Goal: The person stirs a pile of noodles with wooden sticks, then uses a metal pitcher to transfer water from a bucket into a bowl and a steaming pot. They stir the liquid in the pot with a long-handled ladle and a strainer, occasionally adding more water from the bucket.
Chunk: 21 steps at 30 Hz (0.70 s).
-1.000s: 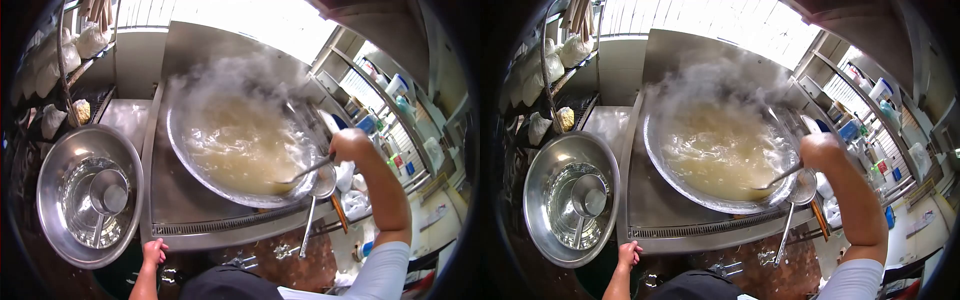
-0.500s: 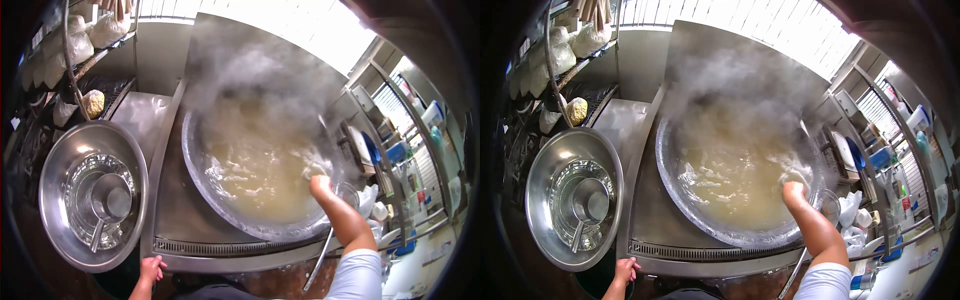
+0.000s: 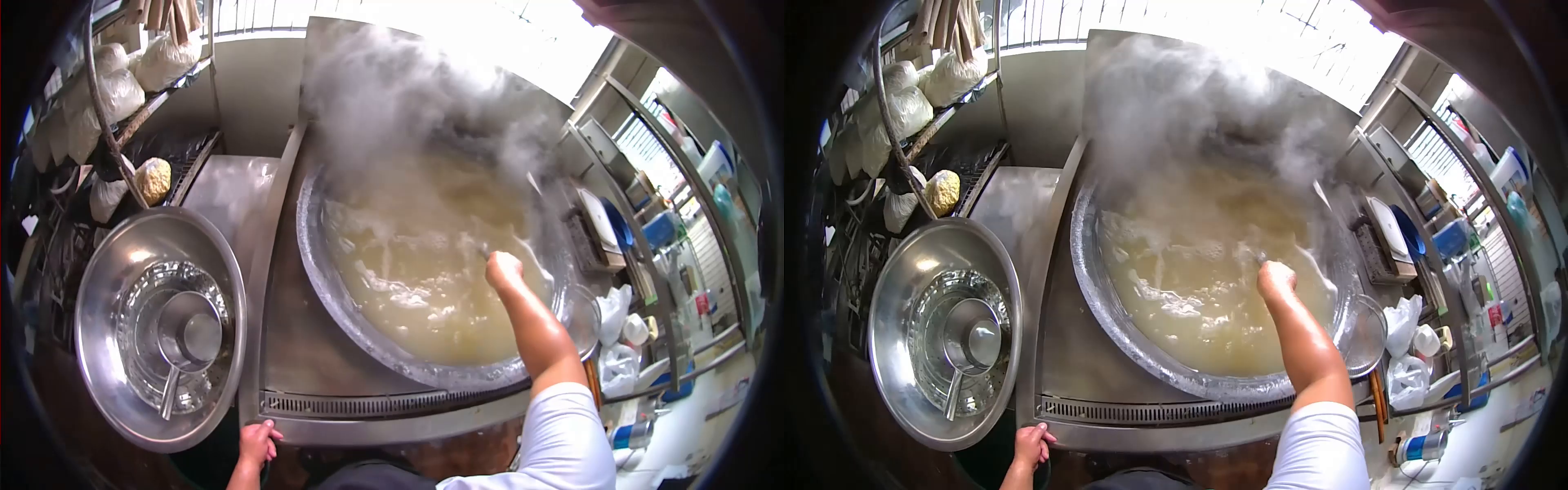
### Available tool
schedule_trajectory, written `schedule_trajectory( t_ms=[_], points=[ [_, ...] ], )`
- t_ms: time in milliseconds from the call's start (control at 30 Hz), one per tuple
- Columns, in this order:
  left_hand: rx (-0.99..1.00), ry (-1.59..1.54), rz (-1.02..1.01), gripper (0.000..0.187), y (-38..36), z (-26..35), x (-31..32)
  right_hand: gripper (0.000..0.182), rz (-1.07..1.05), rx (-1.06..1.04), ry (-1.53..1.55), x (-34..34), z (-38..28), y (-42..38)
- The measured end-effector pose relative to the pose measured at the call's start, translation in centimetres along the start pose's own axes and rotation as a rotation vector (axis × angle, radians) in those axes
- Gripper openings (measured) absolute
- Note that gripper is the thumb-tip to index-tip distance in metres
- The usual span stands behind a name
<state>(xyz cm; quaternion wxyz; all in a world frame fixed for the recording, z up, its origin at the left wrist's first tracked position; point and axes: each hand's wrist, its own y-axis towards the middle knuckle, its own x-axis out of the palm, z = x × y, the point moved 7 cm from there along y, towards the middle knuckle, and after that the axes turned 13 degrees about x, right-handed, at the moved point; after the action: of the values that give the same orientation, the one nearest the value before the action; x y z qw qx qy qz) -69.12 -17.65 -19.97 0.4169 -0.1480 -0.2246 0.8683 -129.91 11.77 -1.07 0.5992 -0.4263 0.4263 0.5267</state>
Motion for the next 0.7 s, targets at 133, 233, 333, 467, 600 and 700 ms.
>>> schedule_trajectory(
  t_ms=[133,233,333,467,600,700],
  points=[
    [0.070,-0.023,-0.041,0.042,0.7,-0.4,0.3,0.025,-0.011,-0.132,-0.026,-7.1,4.5,-8.0],
    [0.095,-0.015,-0.060,0.041,0.9,-0.3,0.6,0.033,-0.004,-0.265,0.121,-14.3,8.9,-13.8],
    [0.117,-0.008,-0.081,0.040,1.4,-0.6,0.7,0.038,-0.223,-0.200,0.278,-20.2,12.4,-19.6],
    [0.148,-0.010,-0.111,0.039,1.2,-0.2,0.9,0.038,-0.382,-0.186,0.410,-23.1,13.9,-24.6],
    [0.158,-0.007,-0.115,0.038,1.1,0.1,1.0,0.037,-0.535,-0.243,0.512,-22.1,12.4,-26.1],
    [0.131,0.015,-0.121,0.038,1.0,0.4,0.9,0.038,-0.635,-0.286,0.480,-20.5,9.2,-26.3]
  ],
)
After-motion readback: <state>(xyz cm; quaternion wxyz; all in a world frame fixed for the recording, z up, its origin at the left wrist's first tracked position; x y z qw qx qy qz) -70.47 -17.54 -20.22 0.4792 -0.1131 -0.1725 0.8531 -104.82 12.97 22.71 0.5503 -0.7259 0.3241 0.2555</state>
